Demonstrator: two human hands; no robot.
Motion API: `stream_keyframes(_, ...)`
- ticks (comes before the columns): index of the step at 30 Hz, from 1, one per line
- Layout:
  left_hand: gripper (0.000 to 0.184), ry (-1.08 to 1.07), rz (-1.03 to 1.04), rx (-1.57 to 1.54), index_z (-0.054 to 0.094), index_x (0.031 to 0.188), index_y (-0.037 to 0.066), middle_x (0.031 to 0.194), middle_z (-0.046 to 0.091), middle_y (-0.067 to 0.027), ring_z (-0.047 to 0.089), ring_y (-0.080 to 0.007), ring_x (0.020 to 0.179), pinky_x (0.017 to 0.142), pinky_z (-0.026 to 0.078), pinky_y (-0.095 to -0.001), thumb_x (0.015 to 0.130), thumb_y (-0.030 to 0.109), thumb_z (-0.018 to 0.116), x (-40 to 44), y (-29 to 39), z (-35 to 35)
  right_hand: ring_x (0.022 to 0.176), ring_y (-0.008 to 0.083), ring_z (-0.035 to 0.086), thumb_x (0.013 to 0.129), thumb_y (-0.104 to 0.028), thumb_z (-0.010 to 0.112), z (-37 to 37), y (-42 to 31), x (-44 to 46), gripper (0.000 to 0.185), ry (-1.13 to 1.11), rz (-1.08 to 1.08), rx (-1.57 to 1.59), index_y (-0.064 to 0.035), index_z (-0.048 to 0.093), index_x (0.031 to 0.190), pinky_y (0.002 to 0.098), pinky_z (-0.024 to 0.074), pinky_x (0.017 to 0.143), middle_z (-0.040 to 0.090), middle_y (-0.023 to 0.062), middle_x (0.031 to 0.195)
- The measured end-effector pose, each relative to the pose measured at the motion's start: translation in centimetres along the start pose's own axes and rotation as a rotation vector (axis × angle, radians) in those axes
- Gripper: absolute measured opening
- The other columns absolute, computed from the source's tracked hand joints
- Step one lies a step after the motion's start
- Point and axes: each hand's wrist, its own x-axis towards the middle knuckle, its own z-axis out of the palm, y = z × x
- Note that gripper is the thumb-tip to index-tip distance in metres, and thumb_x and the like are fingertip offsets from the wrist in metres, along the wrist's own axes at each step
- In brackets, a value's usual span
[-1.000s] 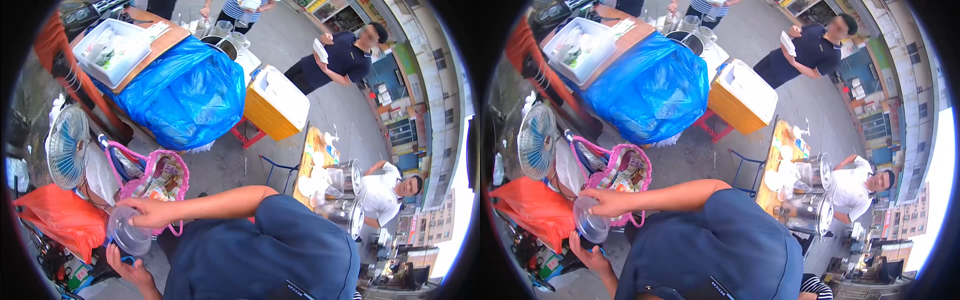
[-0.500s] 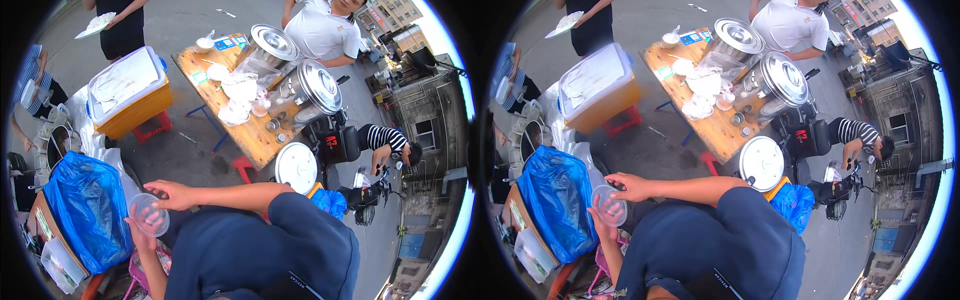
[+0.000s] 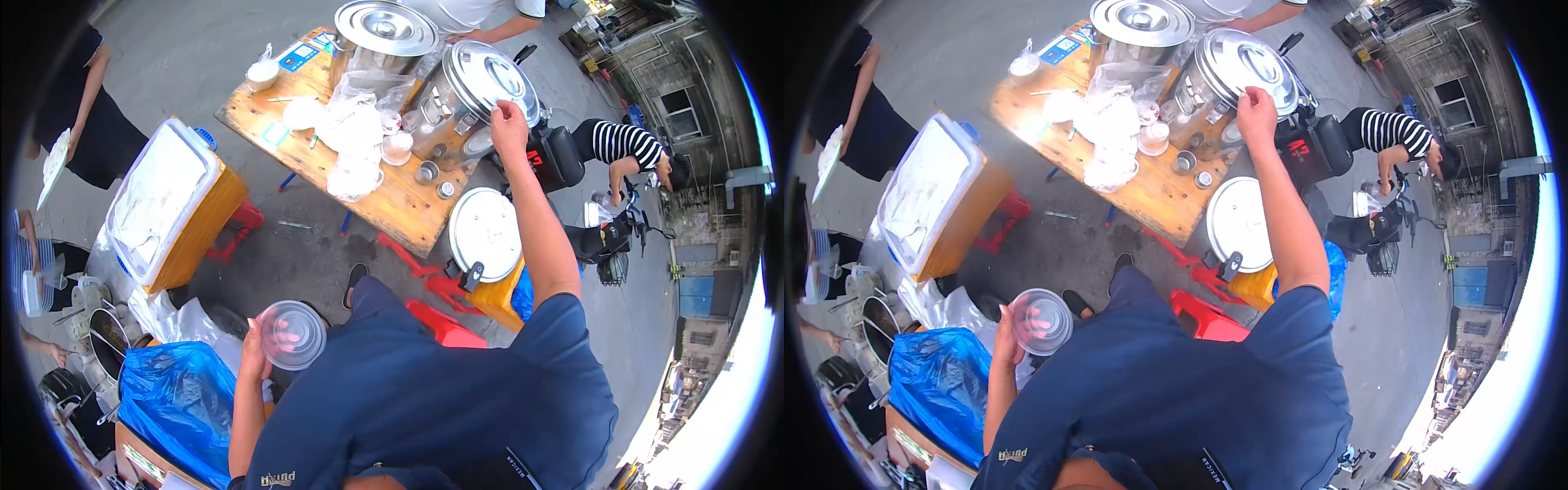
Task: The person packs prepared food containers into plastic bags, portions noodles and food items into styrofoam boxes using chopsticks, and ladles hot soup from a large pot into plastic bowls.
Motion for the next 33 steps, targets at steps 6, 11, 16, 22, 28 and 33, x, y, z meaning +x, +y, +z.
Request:
stream_keyframes(6,0.08,-0.019,-0.027,0.025,0.044,0.144,0.0,0.115,0.061,-0.016,0.07,-0.0283,0.096,0.074,0.06,-0.0367,0.1,0.066,0.038,6.0,4.2,4.2,0.108,0.0398,0.063,0.086,-0.027,0.066,0.6,7.1,11.1,0.04,-0.005,-0.096,-0.494,-0.0032,0.068,0.118,0.0471,0.0494,0.096,0.068,0.0222,0.113)
stream_keyframes(11,0.077,-0.042,-0.026,0.002,0.045,0.144,-0.001,0.119,0.062,-0.0175,0.07,-0.0292,0.099,0.077,0.059,-0.0372,0.101,0.063,0.039,9.8,5.8,9.1,0.111,0.0413,0.063,0.089,-0.029,0.065,0.0,7.6,16.1,0.039,-0.368,0.004,-0.562,-0.0079,0.069,0.121,0.0468,0.0498,0.098,0.066,0.0234,0.118)
stream_keyframes(16,0.075,-0.065,-0.035,-0.122,0.044,0.145,-0.001,0.123,0.062,-0.0189,0.069,-0.0319,0.104,0.081,0.059,-0.04,0.102,0.061,0.04,12.6,7.1,11.7,0.096,0.0363,0.07,0.089,-0.032,0.067,0.5,10.0,18.7,0.035,-0.462,0.027,-0.385,-0.0051,0.071,0.111,0.0426,0.0539,0.087,0.073,0.0194,0.101)
stream_keyframes(22,0.077,-0.174,-0.12,-0.146,0.044,0.145,-0.002,0.126,0.061,-0.0194,0.067,-0.035,0.111,0.088,0.059,-0.0457,0.101,0.062,0.042,17.4,9.4,12.5,0.09,0.0356,0.07,0.09,-0.028,0.064,3.2,1.1,18.9,0.033,-0.314,-0.038,-0.149,-0.0015,0.071,0.108,0.0422,0.0537,0.083,0.072,0.0203,0.095)
stream_keyframes(28,0.076,-0.207,-0.245,-0.069,0.043,0.146,0.001,0.128,0.059,-0.0199,0.063,-0.0354,0.116,0.09,0.059,-0.0495,0.102,0.062,0.041,24.2,12.9,14.1,0.094,0.0371,0.069,0.086,-0.027,0.06,14.1,-9.0,21.7,0.028,-0.414,-0.185,-0.293,-0.0046,0.074,0.096,0.0472,0.0537,0.085,0.073,0.0186,0.097)
stream_keyframes(33,0.072,-0.269,-0.274,0.008,0.045,0.144,0.005,0.125,0.059,-0.0184,0.064,-0.0344,0.112,0.088,0.059,-0.0516,0.101,0.063,0.041,28.4,17.0,12.6,0.107,0.0366,0.066,0.088,-0.022,0.06,23.4,-11.2,23.1,0.029,-0.34,-0.254,-0.168,-0.0003,0.073,0.102,0.0478,0.0513,0.093,0.07,0.0211,0.107)
